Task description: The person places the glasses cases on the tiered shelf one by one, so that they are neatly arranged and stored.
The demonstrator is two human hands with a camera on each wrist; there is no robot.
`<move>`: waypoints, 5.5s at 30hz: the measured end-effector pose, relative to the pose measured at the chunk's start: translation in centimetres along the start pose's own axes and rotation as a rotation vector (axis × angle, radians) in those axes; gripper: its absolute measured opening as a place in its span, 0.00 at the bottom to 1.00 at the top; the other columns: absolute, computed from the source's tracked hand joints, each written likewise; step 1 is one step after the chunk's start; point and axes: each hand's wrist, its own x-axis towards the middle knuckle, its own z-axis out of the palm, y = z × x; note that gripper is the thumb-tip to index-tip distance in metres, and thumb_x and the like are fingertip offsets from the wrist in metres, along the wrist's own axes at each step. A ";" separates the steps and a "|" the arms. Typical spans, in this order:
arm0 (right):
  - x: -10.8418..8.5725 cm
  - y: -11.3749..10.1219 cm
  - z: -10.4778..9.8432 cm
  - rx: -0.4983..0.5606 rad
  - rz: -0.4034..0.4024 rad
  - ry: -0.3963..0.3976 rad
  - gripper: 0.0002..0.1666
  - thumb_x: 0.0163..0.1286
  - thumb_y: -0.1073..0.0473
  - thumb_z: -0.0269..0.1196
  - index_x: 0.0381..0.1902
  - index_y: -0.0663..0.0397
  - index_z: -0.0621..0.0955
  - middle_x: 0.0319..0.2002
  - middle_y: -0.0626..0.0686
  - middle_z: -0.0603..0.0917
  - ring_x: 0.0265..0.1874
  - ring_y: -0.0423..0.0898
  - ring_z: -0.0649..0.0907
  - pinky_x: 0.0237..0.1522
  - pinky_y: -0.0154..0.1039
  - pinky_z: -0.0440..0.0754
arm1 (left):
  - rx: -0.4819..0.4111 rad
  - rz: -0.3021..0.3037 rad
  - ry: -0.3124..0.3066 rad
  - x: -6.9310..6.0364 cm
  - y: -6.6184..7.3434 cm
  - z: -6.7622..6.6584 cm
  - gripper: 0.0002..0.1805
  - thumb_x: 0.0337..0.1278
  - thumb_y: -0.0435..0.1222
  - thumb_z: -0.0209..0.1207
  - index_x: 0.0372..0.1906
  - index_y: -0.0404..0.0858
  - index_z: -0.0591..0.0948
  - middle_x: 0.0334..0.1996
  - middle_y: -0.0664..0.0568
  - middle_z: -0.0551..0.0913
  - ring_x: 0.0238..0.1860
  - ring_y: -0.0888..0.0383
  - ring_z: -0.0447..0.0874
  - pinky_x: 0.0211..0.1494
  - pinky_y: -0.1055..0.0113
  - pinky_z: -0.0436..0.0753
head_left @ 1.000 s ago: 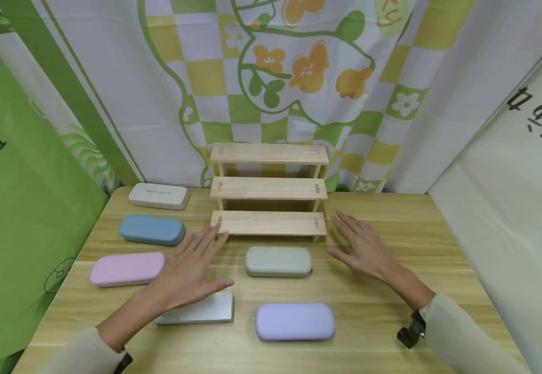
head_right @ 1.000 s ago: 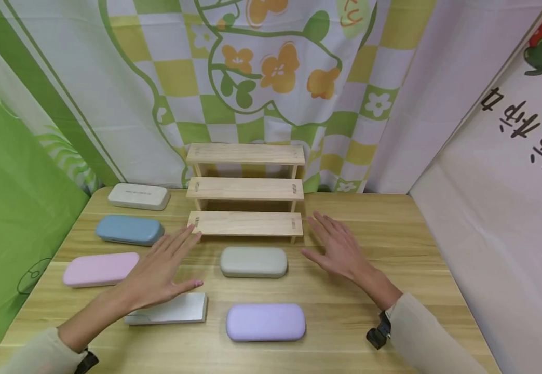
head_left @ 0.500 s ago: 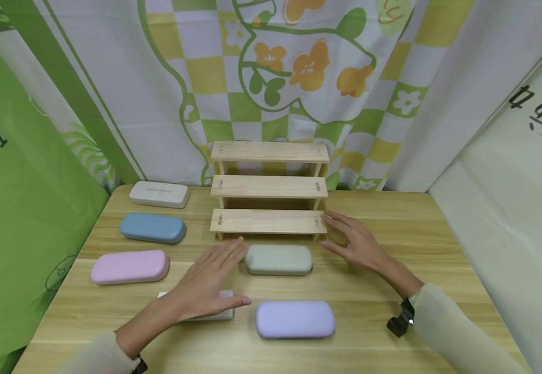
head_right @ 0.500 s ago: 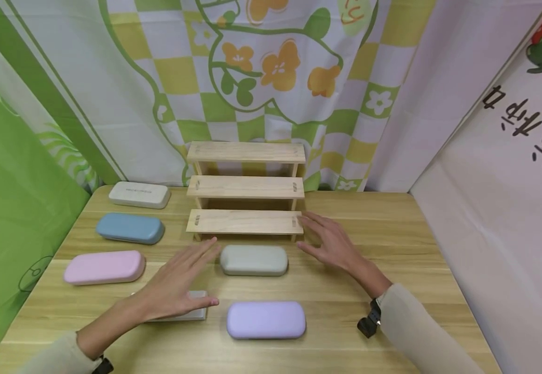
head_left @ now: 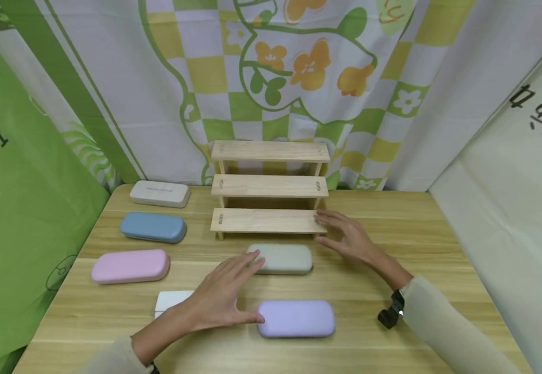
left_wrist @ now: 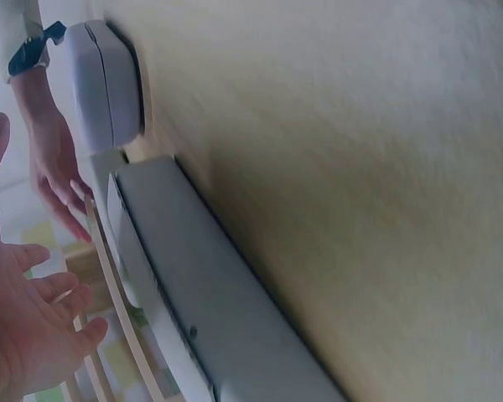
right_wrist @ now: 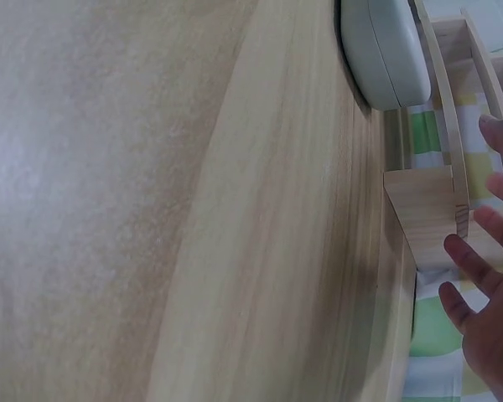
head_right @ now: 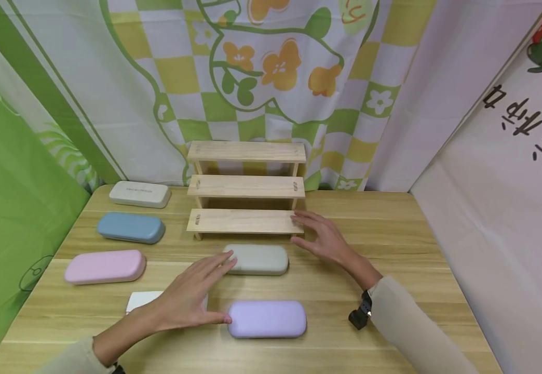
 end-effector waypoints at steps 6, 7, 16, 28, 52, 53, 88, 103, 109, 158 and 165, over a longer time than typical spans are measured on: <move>0.3 0.2 0.3 0.041 0.023 0.005 0.32 0.68 0.55 0.75 0.67 0.57 0.82 0.72 0.60 0.77 0.71 0.65 0.76 0.72 0.67 0.70 | -0.054 -0.008 -0.027 0.0 0.9 0.7 0.66 0.47 0.74 0.68 0.84 0.40 0.61 0.82 0.41 0.62 0.79 0.40 0.64 0.77 0.39 0.68; 0.3 0.2 0.4 0.051 0.027 0.006 0.32 0.67 0.55 0.75 0.67 0.58 0.83 0.72 0.60 0.78 0.71 0.65 0.76 0.72 0.67 0.70 | -0.059 -0.009 -0.034 0.0 1.0 0.9 0.66 0.47 0.74 0.69 0.84 0.40 0.61 0.82 0.41 0.62 0.79 0.41 0.65 0.77 0.39 0.68; 0.5 0.9 0.8 0.131 0.064 0.016 0.27 0.66 0.61 0.76 0.63 0.59 0.85 0.71 0.59 0.79 0.71 0.64 0.77 0.73 0.65 0.69 | -0.073 -0.017 -0.041 0.3 1.6 2.0 0.68 0.37 0.69 0.78 0.82 0.39 0.64 0.79 0.42 0.67 0.77 0.42 0.68 0.75 0.43 0.72; 0.8 0.9 1.0 0.160 0.044 0.071 0.24 0.63 0.66 0.77 0.58 0.62 0.87 0.68 0.59 0.82 0.67 0.61 0.80 0.70 0.60 0.73 | -0.099 -0.040 -0.055 0.7 2.1 2.9 0.66 0.37 0.66 0.80 0.81 0.40 0.66 0.78 0.45 0.70 0.75 0.46 0.71 0.70 0.45 0.78; 0.8 1.5 1.4 0.189 0.003 0.134 0.22 0.63 0.67 0.77 0.55 0.62 0.88 0.65 0.60 0.84 0.64 0.61 0.82 0.69 0.26 0.68 | -0.070 -0.008 -0.086 0.7 3.1 4.4 0.50 0.38 0.60 0.82 0.69 0.43 0.79 0.59 0.55 0.85 0.59 0.60 0.83 0.56 0.62 0.86; 0.7 1.5 1.4 0.194 0.003 0.137 0.22 0.63 0.67 0.77 0.55 0.62 0.89 0.64 0.60 0.84 0.64 0.61 0.82 0.69 0.25 0.68 | -0.071 -0.011 -0.086 0.7 3.1 4.4 0.49 0.38 0.59 0.82 0.68 0.43 0.80 0.59 0.55 0.85 0.58 0.60 0.84 0.55 0.63 0.86; 0.5 1.6 1.9 0.226 0.024 0.140 0.23 0.63 0.68 0.77 0.56 0.61 0.88 0.65 0.60 0.84 0.66 0.62 0.81 0.70 0.26 0.67 | -0.143 0.014 -0.057 2.1 2.2 2.7 0.38 0.36 0.54 0.83 0.56 0.41 0.88 0.45 0.56 0.92 0.42 0.69 0.86 0.42 0.78 0.82; 0.7 1.4 1.8 0.240 0.014 0.143 0.22 0.63 0.69 0.77 0.56 0.61 0.88 0.65 0.60 0.84 0.66 0.62 0.81 0.69 0.24 0.67 | -0.135 0.022 -0.028 3.0 0.7 -0.7 0.38 0.35 0.52 0.83 0.56 0.39 0.88 0.47 0.54 0.92 0.44 0.63 0.87 0.44 0.71 0.85; 0.6 1.9 1.9 0.254 0.024 0.143 0.23 0.62 0.70 0.77 0.56 0.60 0.88 0.65 0.59 0.84 0.67 0.61 0.80 0.70 0.24 0.67 | -0.114 0.002 -0.032 3.7 0.2 -2.2 0.38 0.35 0.53 0.82 0.57 0.41 0.88 0.46 0.54 0.92 0.43 0.63 0.87 0.43 0.70 0.84; 0.5 1.9 2.0 0.272 0.007 0.153 0.22 0.63 0.70 0.76 0.56 0.60 0.89 0.64 0.60 0.84 0.67 0.62 0.79 0.72 0.26 0.65 | -0.114 -0.136 0.058 11.9 -5.1 -12.9 0.40 0.41 0.49 0.81 0.63 0.37 0.86 0.54 0.43 0.90 0.48 0.49 0.89 0.46 0.54 0.86; 0.6 1.8 2.0 0.273 -0.007 0.154 0.23 0.62 0.72 0.76 0.56 0.61 0.88 0.64 0.61 0.84 0.67 0.63 0.79 0.72 0.25 0.65 | -0.155 -0.156 0.067 13.3 -6.0 -13.7 0.40 0.42 0.47 0.81 0.64 0.36 0.85 0.53 0.41 0.90 0.46 0.48 0.88 0.46 0.54 0.86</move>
